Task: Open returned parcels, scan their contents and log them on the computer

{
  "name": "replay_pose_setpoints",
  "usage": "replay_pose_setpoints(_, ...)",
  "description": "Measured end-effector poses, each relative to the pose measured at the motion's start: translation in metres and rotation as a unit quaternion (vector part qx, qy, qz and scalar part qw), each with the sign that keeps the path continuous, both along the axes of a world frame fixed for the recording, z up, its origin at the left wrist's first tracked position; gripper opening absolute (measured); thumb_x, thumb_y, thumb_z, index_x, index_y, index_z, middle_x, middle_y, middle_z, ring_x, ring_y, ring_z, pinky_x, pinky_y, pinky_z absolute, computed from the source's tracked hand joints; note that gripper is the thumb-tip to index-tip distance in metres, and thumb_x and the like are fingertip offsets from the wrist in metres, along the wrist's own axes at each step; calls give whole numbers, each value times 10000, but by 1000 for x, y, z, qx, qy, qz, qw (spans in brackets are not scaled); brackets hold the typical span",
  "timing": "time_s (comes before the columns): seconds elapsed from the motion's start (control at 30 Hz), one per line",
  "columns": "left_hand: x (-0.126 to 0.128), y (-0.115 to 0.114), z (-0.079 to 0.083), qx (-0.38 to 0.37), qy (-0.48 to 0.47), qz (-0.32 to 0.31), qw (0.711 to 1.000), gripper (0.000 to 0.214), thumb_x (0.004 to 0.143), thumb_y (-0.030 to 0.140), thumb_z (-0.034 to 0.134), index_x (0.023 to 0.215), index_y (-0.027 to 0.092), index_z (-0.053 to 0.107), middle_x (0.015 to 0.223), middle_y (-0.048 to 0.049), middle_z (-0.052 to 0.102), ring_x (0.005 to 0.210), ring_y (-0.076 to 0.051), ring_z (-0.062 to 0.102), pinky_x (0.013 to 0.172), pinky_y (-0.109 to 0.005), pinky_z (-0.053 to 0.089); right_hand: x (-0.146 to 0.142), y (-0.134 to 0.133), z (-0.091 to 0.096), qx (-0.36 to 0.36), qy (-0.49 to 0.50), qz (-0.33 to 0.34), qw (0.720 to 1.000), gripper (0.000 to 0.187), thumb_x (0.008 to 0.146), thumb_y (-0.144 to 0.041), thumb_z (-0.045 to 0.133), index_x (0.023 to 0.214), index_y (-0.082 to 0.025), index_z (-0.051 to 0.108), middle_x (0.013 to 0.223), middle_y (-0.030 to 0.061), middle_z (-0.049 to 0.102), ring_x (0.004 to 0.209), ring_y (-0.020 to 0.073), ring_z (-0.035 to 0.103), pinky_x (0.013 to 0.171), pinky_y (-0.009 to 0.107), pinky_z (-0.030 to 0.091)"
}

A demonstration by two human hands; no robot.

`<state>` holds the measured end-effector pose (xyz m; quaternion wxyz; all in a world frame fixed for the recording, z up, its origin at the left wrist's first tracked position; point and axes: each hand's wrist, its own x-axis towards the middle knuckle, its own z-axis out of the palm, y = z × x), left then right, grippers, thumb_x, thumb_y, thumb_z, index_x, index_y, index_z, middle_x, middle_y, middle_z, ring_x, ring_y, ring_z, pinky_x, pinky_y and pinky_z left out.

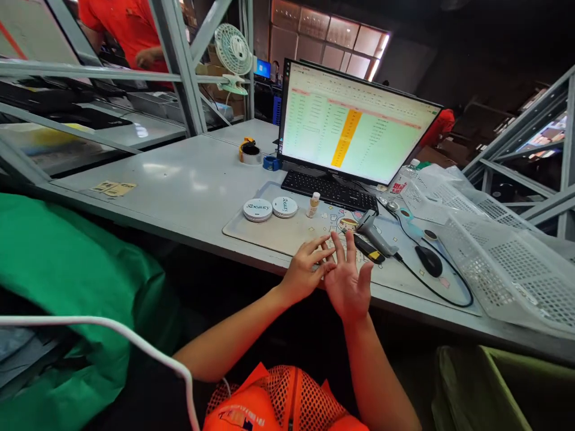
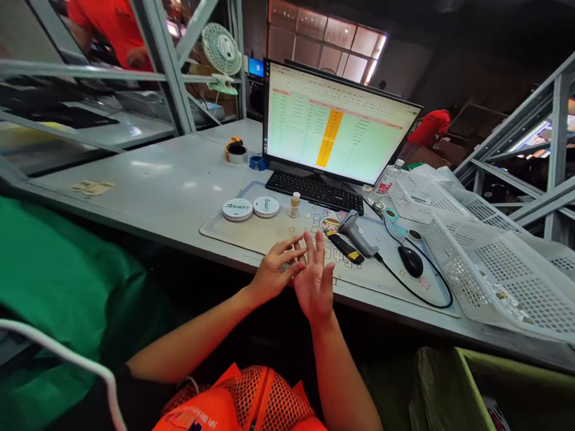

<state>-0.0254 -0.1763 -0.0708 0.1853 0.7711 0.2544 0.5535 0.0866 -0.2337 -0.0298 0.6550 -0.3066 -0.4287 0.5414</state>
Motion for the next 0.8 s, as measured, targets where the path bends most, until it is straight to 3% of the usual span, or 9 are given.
replay_pose_setpoints(0.17,-11,-7,18,66,9,-16,998,113,1038,255,644,1021,225,752,1322,-104,735,1388,-295,563,1153,-525,498,2,-9,7,15,17,13,1000,870,916,-913,404,1680,-544,214,1797,-61,211,1603,288,336,1245,583,364)
replay_pose_setpoints(0.3,-13,-12,27,58,10,-29,998,142,1072,245,512,1014,209,637,1233,-127,726,1294,-277,609,1106,-487,507,0,-11,7,35,29,21,999,869,925,-895,438,1684,-525,235,1800,-61,200,1632,289,280,1270,588,332)
replay_pose_setpoints(0.43,-22,-10,21,4,-45,-8,999,230,1108,282,413,952,208,563,1069,-112,693,1052,-228,645,964,-414,540,10,-12,7,34,23,11,999,847,928,-891,438,1670,-513,281,1787,-44,252,1614,309,326,1258,615,339)
replay_pose_setpoints(0.57,-30,-27,1,-77,88,-132,984,365,1123,392,411,875,205,603,891,-74,674,827,-195,649,796,-349,568,30,-16,5,13,18,-39,999,760,954,-850,453,1615,-476,422,1710,10,429,1560,311,425,1248,602,360)
replay_pose_setpoints(0.67,-28,-48,-12,-127,195,-172,957,274,1083,437,570,1030,201,698,1032,-72,713,891,-189,685,812,-337,598,43,-21,1,0,20,-80,997,700,980,-818,437,1560,-433,517,1625,50,544,1495,318,510,1220,594,393)
replay_pose_setpoints(0.8,-21,-61,-14,-139,220,-169,951,306,1041,405,675,1283,217,680,1304,-97,676,1099,-225,690,929,-397,616,52,-25,-7,-14,7,-99,995,652,1005,-790,414,1503,-406,586,1551,64,615,1432,319,571,1174,571,443)
